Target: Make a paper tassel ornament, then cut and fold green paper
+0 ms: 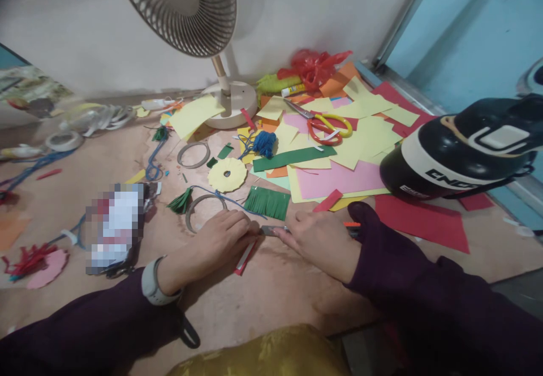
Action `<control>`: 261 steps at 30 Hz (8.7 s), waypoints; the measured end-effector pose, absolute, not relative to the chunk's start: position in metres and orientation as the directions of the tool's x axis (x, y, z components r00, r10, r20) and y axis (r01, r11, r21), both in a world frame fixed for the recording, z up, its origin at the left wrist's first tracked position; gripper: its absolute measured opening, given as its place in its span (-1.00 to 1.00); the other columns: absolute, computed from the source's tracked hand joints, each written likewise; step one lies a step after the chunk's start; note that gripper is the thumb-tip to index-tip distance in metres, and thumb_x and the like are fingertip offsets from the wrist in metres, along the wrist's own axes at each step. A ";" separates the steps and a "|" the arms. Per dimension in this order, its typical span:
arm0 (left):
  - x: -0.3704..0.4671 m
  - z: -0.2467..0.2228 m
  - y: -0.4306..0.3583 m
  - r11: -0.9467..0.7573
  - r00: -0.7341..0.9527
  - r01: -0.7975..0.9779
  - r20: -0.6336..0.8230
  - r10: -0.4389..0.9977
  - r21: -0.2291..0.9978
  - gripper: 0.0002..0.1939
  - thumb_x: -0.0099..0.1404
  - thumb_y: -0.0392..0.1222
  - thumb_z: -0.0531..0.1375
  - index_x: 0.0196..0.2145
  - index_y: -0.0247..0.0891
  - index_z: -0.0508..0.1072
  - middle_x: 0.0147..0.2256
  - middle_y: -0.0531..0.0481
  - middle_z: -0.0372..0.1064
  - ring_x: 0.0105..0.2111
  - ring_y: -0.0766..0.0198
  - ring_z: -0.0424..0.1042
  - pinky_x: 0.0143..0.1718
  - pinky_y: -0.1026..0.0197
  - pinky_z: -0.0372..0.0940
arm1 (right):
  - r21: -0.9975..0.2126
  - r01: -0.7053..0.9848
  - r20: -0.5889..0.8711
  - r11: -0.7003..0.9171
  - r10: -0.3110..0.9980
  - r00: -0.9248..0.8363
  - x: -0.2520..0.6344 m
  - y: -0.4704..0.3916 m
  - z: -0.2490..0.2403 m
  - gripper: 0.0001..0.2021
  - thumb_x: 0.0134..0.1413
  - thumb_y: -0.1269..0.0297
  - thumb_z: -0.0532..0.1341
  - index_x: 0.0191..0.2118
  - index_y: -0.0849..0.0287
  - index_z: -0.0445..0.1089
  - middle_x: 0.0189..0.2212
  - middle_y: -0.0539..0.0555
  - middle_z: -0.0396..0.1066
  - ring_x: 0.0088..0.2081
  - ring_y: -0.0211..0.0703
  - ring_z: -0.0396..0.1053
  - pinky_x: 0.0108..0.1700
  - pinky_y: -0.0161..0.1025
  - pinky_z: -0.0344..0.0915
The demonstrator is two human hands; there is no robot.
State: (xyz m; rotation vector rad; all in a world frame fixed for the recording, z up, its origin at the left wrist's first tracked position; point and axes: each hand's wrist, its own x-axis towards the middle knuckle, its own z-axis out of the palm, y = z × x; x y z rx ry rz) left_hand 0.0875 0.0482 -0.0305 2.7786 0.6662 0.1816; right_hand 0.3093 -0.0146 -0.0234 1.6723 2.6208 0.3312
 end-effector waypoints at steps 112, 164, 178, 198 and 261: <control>0.106 -0.004 0.034 -0.977 0.966 0.165 -0.179 0.188 -0.137 -0.87 0.36 -0.24 0.07 -0.19 -0.35 0.34 -0.36 -0.12 0.34 -0.43 0.14 0.31 -0.50 0.11 0.15 | 0.119 0.923 -0.043 0.365 0.931 -0.363 0.305 -0.013 -0.018 -0.55 0.32 0.02 -0.06 -0.28 0.26 0.42 -0.42 0.21 0.47 -0.48 -0.08 0.39 -0.54 -0.27 -0.27; 0.091 -0.010 0.006 0.822 0.557 0.216 -0.758 0.340 0.528 -0.70 0.28 -0.06 0.11 -0.38 -0.39 0.44 -0.57 -0.14 0.48 -0.62 0.28 0.48 -0.55 0.32 0.37 | 0.041 0.806 0.236 0.591 0.778 -0.582 0.310 -0.023 -0.026 -0.59 0.34 0.21 -0.03 -0.47 0.20 0.41 -0.59 0.04 0.37 -0.54 -0.20 0.25 -0.49 -0.21 -0.31; 0.066 -0.011 -0.004 0.766 0.584 0.157 -0.684 0.437 0.623 -0.62 0.17 0.07 0.19 -0.42 -0.38 0.43 -0.55 -0.15 0.49 -0.60 0.25 0.49 -0.54 0.30 0.37 | 0.114 0.864 0.154 0.490 0.851 -0.502 0.316 -0.018 -0.028 -0.49 0.37 0.10 -0.16 -0.38 0.18 0.44 -0.57 0.09 0.40 -0.54 -0.18 0.27 -0.51 -0.21 -0.34; 0.022 0.010 -0.019 0.285 0.692 0.494 -0.569 0.444 0.822 -0.63 0.30 0.06 0.08 -0.50 -0.26 0.36 -0.66 0.07 0.30 -0.68 0.39 0.29 -0.62 0.38 0.15 | 0.239 0.853 0.378 0.464 0.765 -0.522 0.344 -0.007 -0.011 -0.46 0.36 0.17 -0.23 -0.32 0.16 0.47 -0.63 0.08 0.30 -0.64 -0.22 0.10 -0.54 -0.20 -0.32; 0.059 -0.002 -0.001 0.018 0.603 0.154 -0.109 0.790 0.988 -0.73 0.32 -0.05 0.14 -0.29 -0.35 0.46 -0.40 -0.10 0.47 -0.41 0.29 0.45 -0.36 0.30 0.32 | -0.540 0.799 0.193 0.263 0.963 -0.186 0.347 0.035 0.025 -0.58 0.23 0.00 0.04 0.03 0.16 0.37 -0.04 0.25 0.43 -0.06 0.04 0.41 -0.10 -0.06 0.36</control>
